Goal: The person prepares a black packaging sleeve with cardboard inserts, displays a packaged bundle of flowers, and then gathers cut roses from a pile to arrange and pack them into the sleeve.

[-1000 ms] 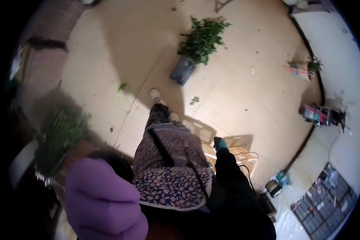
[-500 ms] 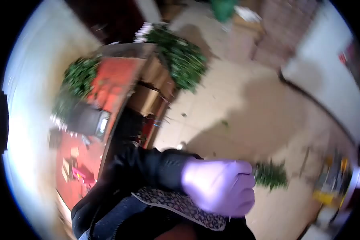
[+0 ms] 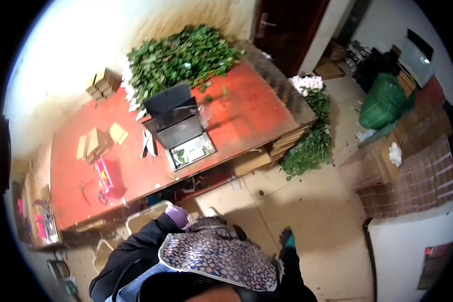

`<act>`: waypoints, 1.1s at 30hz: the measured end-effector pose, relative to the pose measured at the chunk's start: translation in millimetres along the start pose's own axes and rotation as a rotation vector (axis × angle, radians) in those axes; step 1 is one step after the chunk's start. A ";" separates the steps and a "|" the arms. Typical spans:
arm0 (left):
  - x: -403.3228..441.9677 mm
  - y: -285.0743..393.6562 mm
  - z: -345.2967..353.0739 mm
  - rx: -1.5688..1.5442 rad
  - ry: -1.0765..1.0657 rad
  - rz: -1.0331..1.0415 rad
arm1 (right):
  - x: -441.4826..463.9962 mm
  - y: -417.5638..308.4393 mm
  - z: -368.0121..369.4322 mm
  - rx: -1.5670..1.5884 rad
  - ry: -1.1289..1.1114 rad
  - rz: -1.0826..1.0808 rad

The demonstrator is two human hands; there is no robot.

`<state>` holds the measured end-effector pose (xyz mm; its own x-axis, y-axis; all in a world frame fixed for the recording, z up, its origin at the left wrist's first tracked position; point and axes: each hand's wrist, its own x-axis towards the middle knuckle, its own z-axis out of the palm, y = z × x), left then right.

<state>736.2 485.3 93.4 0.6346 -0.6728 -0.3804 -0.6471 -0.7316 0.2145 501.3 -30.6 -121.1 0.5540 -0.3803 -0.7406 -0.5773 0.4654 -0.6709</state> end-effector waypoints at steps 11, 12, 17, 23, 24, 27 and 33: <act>-54.4 -31.6 29.3 -0.479 0.090 -0.406 | -2.5 -347.8 355.7 -0.188 -0.605 -0.549; -62.3 -32.0 33.8 -0.474 0.080 -0.462 | -5.1 -366.3 376.2 -0.214 -0.773 -0.641; -73.8 -42.2 25.1 -0.500 -0.071 -0.695 | -29.2 -436.9 476.4 -0.158 -0.934 -0.433; -54.3 -90.7 2.9 -0.494 0.099 -0.855 | -12.3 -492.4 538.1 -0.335 -1.248 -0.426; -52.2 -100.7 4.5 -0.442 0.147 -0.882 | -8.8 -499.6 545.3 -0.387 -1.226 -0.388; -39.8 -138.2 -24.7 -0.383 0.117 -0.968 | -3.0 -512.8 572.2 -0.581 -1.248 -0.360; -16.2 -201.9 -92.4 -0.374 0.315 -0.886 | 31.1 -466.8 639.2 -1.034 -1.374 -0.261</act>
<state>895.6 633.7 139.3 0.9397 0.1701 -0.2966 0.2507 -0.9328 0.2590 1171.4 251.2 193.6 0.4337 0.7990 -0.4165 -0.2065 -0.3618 -0.9091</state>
